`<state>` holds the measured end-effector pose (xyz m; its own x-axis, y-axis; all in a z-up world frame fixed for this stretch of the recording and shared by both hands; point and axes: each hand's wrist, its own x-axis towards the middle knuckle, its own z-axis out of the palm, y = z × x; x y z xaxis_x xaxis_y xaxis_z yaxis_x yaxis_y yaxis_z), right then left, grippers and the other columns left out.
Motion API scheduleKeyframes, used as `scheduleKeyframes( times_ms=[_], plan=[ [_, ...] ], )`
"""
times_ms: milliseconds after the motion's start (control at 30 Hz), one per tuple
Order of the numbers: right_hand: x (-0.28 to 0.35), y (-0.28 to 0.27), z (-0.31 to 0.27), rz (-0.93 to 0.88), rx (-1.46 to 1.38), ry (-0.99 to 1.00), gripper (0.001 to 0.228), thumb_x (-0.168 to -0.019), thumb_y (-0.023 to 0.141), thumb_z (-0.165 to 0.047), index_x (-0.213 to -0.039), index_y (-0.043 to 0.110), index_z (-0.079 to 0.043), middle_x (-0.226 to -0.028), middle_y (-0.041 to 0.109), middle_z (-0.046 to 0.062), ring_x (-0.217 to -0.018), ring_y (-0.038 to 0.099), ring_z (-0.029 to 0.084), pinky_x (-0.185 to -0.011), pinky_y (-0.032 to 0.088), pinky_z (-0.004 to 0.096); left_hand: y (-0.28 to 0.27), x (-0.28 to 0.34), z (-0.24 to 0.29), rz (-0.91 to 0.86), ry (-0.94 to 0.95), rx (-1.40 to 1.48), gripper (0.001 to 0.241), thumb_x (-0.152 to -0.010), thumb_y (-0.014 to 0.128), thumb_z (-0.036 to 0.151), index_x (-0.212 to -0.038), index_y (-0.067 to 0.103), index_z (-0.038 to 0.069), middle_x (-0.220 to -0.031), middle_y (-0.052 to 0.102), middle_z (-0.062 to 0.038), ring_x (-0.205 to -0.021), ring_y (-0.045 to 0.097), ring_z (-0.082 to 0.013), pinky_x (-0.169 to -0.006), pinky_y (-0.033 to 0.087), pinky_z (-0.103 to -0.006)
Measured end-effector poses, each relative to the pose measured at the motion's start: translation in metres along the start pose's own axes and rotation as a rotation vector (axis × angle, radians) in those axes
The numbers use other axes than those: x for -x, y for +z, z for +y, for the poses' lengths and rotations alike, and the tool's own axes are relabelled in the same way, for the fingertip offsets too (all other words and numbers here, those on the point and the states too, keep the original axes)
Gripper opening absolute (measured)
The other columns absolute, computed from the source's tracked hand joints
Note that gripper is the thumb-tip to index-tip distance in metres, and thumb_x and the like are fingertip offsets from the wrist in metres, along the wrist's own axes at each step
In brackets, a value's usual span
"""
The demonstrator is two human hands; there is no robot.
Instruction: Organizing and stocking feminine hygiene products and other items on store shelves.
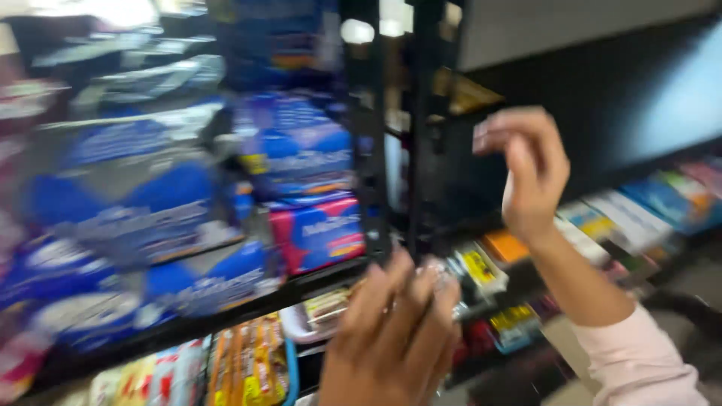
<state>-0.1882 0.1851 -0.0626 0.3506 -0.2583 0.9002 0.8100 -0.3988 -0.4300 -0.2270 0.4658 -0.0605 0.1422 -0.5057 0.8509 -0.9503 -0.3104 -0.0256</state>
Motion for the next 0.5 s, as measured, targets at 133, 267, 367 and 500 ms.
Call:
scheduleKeyframes(
  times_ms=[133,267,367,500],
  plan=[
    [0.101,-0.06,0.003,-0.002,0.492,-0.213,0.018,-0.109,0.047,-0.011,-0.116,0.058,0.001,-0.107,0.066,0.015,-0.097,0.065,0.023,-0.091,0.053,0.034,0.117,0.108,0.007,-0.231,0.119,0.453,0.044,-0.096,0.075,0.036,-0.133,0.066,0.014,-0.128,0.068,-0.004,-0.12,0.067,-0.0251,-0.105,0.052,-0.0422],
    [0.204,-0.122,0.024,0.08,0.587,-0.051,0.013,-0.106,0.048,-0.001,-0.114,0.059,0.001,-0.106,0.068,0.013,-0.09,0.069,0.019,-0.088,0.057,0.031,0.252,0.241,0.029,-0.551,0.11,0.734,0.049,-0.098,0.074,0.044,-0.139,0.063,0.018,-0.125,0.068,-0.004,-0.112,0.068,-0.0258,-0.097,0.054,-0.0404],
    [0.292,-0.189,0.056,0.232,0.668,0.293,0.015,-0.106,0.053,-0.002,-0.114,0.064,0.003,-0.102,0.069,0.011,-0.086,0.067,0.016,-0.082,0.056,0.029,0.336,0.349,0.041,-1.03,0.013,0.852,0.051,-0.098,0.072,0.051,-0.137,0.06,0.021,-0.122,0.065,-0.01,-0.107,0.065,-0.0338,-0.094,0.053,-0.0453],
    [0.4,-0.262,0.064,0.383,0.832,0.621,0.017,-0.105,0.056,-0.007,-0.113,0.068,-0.001,-0.095,0.069,0.007,-0.08,0.066,0.012,-0.075,0.055,0.027,0.403,0.461,0.04,-1.277,-0.259,0.929,0.048,-0.09,0.072,0.041,-0.132,0.061,0.02,-0.127,0.065,-0.01,-0.117,0.063,-0.0346,-0.094,0.052,-0.0466]
  ],
)
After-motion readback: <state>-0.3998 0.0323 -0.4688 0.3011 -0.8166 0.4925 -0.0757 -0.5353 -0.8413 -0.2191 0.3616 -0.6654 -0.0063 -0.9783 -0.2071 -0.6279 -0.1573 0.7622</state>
